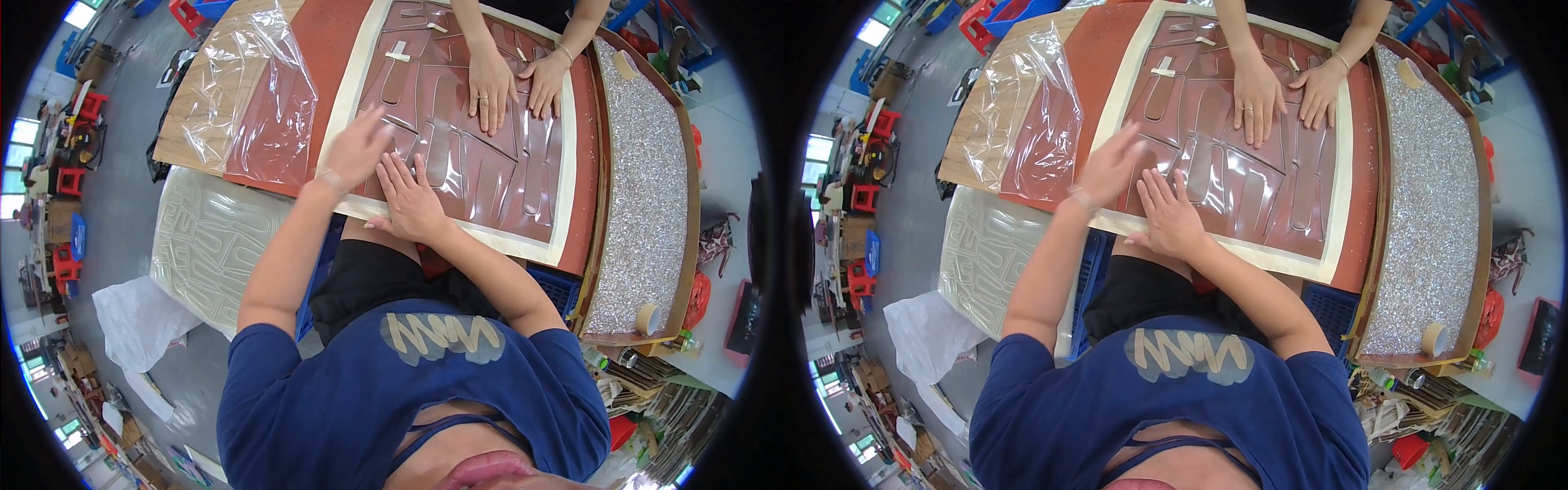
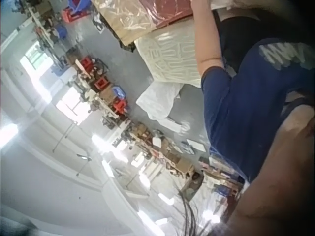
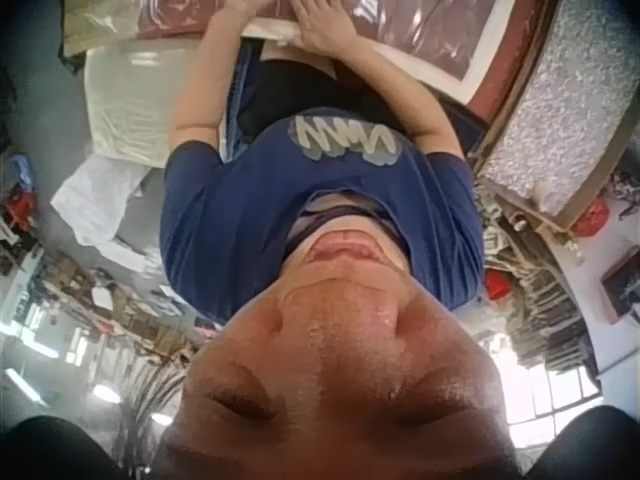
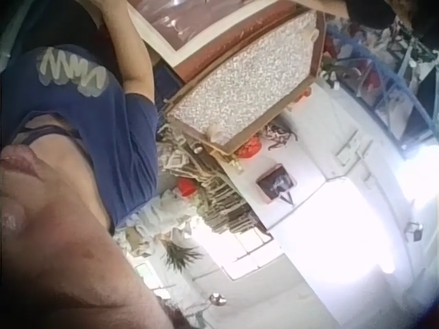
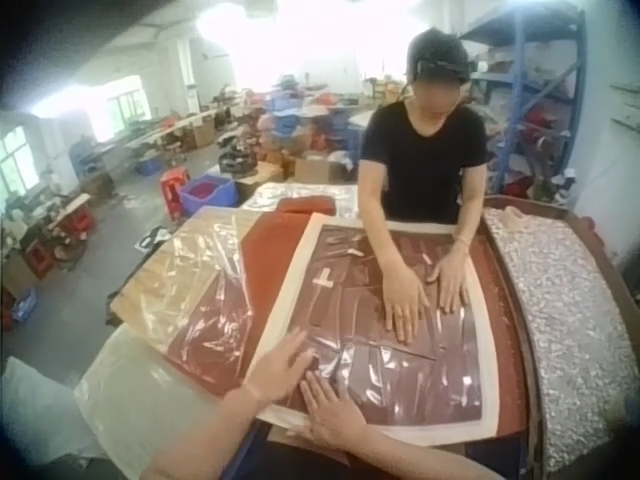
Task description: The person is applying glittered sheets onto pre-cut brown material pieces using adhesive tape to secure them.
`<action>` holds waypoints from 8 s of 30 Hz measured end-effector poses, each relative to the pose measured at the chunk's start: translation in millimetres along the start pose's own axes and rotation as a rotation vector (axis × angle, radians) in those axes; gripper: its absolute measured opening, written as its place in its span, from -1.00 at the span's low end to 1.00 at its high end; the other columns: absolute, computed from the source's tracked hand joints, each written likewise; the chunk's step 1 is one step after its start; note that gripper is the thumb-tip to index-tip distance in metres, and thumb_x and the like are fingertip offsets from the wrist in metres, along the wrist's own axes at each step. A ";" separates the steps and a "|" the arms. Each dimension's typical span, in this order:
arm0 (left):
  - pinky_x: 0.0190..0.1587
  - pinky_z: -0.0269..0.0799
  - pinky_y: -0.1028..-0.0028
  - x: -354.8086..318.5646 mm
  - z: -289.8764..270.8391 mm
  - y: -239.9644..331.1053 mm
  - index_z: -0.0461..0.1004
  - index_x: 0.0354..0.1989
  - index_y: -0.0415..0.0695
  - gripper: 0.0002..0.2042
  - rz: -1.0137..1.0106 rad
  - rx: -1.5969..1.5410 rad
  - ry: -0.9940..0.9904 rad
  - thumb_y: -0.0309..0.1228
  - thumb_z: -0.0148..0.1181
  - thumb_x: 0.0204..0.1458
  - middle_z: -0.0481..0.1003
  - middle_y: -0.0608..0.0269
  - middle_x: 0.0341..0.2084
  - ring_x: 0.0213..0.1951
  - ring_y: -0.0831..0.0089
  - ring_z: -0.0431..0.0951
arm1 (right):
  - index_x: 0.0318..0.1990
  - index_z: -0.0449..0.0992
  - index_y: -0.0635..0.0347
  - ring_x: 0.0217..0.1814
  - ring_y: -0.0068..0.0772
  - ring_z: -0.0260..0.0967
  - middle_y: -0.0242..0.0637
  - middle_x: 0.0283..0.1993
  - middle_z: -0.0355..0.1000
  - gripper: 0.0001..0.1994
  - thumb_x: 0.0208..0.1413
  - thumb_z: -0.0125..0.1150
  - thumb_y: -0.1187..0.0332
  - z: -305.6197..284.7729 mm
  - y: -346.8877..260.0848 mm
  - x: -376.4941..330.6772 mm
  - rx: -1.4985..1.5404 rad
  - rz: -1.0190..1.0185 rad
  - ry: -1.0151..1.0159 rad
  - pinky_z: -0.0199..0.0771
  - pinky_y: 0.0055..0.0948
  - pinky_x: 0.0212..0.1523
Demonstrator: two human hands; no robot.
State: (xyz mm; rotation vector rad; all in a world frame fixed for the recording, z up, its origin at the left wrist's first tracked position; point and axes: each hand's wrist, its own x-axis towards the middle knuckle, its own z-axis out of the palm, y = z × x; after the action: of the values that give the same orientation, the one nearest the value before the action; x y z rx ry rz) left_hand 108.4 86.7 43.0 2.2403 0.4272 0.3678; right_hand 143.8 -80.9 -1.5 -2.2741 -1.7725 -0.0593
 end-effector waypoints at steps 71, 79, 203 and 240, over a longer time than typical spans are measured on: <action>0.37 -0.39 0.09 63.7 82.2 -22.9 -0.05 0.34 -0.22 -0.44 -0.253 0.714 -0.030 -0.15 -0.38 0.23 -0.20 -0.08 0.37 0.39 0.08 -0.23 | 0.34 0.01 0.24 0.50 -0.16 -0.30 -0.08 0.44 -0.17 -0.21 0.15 -0.21 -0.22 -47.3 307.5 -66.7 -0.010 0.920 0.032 -0.44 0.14 0.37; 0.34 -0.22 0.12 60.2 81.9 -36.1 0.24 0.17 -0.31 -0.56 -0.149 0.480 0.177 -0.27 -0.30 0.24 -0.10 -0.26 0.31 0.36 -0.03 -0.11 | 0.30 0.05 0.30 0.46 -0.02 -0.19 0.08 0.40 -0.11 -0.36 0.20 -0.03 0.06 -51.4 189.1 107.9 0.029 0.268 0.612 -0.22 0.03 0.37; 0.32 -0.18 0.31 -136.9 212.4 167.0 -0.49 0.32 -0.37 -0.18 0.316 -0.415 -0.327 -0.63 -0.09 -0.04 -0.19 -0.18 0.30 0.32 0.11 -0.07 | -0.64 0.41 0.19 -0.48 -0.12 0.33 -0.20 -0.58 0.34 -0.81 -0.11 0.27 0.38 -143.9 67.5 -464.2 -0.022 0.726 0.707 0.34 -0.24 -0.31; 0.07 0.25 0.47 -182.1 151.1 97.3 0.37 0.01 -0.27 -0.40 -0.595 -0.881 0.124 0.10 -0.02 0.13 0.44 0.14 -0.08 -0.06 0.41 0.43 | -0.34 0.56 0.14 0.04 -0.15 0.24 -0.15 -0.15 0.44 -0.84 -0.06 0.06 0.38 -191.6 271.4 -556.0 -0.764 1.819 0.328 0.06 0.04 0.03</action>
State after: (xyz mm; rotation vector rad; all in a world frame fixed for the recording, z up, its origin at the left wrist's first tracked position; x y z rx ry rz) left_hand 21.8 -150.3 -0.1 1.1733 0.7857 0.2933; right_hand 285.4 -712.1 31.0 -3.0771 0.9731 -0.7189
